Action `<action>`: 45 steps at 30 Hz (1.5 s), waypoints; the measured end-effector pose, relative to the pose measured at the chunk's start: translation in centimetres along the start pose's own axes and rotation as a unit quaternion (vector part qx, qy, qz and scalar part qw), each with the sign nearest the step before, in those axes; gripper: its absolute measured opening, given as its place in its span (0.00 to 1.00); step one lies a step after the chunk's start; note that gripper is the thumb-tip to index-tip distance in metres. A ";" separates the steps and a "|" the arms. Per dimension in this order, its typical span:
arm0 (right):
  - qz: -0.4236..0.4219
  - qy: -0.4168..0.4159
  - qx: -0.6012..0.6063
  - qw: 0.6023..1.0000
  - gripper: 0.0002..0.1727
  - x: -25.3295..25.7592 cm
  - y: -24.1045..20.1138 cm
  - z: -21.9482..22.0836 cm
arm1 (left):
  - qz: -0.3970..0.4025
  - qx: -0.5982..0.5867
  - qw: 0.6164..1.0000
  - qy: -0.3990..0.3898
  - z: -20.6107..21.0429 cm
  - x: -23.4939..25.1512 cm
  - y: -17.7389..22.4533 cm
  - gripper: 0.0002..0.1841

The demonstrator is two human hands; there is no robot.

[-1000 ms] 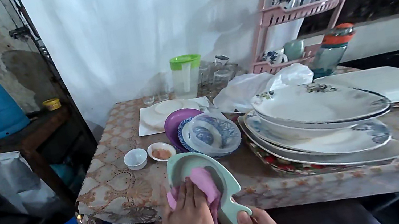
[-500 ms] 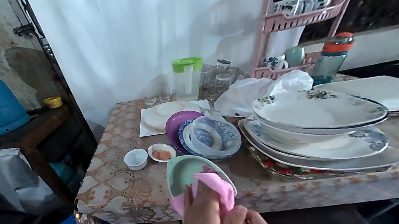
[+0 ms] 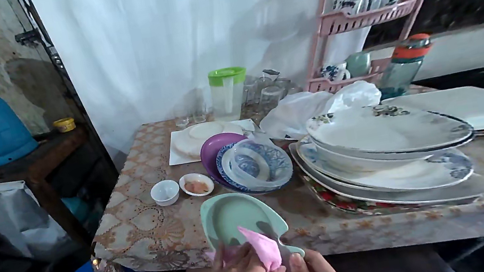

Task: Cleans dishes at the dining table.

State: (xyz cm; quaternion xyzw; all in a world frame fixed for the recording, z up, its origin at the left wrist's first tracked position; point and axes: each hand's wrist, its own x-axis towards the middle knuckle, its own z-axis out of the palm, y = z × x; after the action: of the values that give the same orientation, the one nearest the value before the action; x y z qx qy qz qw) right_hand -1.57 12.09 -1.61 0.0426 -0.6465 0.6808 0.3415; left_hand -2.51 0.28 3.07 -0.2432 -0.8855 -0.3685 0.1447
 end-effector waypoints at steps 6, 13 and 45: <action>-0.059 -0.012 -0.001 0.998 0.09 0.2 0.1 0.0 | -0.103 -0.465 0.871 0.120 -1.8 0.2 0.0 0.13; -0.227 -0.077 -0.105 0.965 0.10 0.1 1.7 -0.6 | -0.262 -0.741 0.609 0.104 -3.8 1.1 -0.5 0.25; 0.254 -0.067 0.281 0.923 0.15 0.2 0.1 -3.7 | -0.156 -0.456 0.841 0.245 -5.9 -1.5 -1.0 0.19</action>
State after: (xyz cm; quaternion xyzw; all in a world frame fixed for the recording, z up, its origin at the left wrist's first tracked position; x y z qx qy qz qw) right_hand -0.37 15.56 -2.18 0.0167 -0.4394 0.8939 0.0876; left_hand -1.29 -5.03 5.85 -0.0423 -0.5796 -0.7958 0.1701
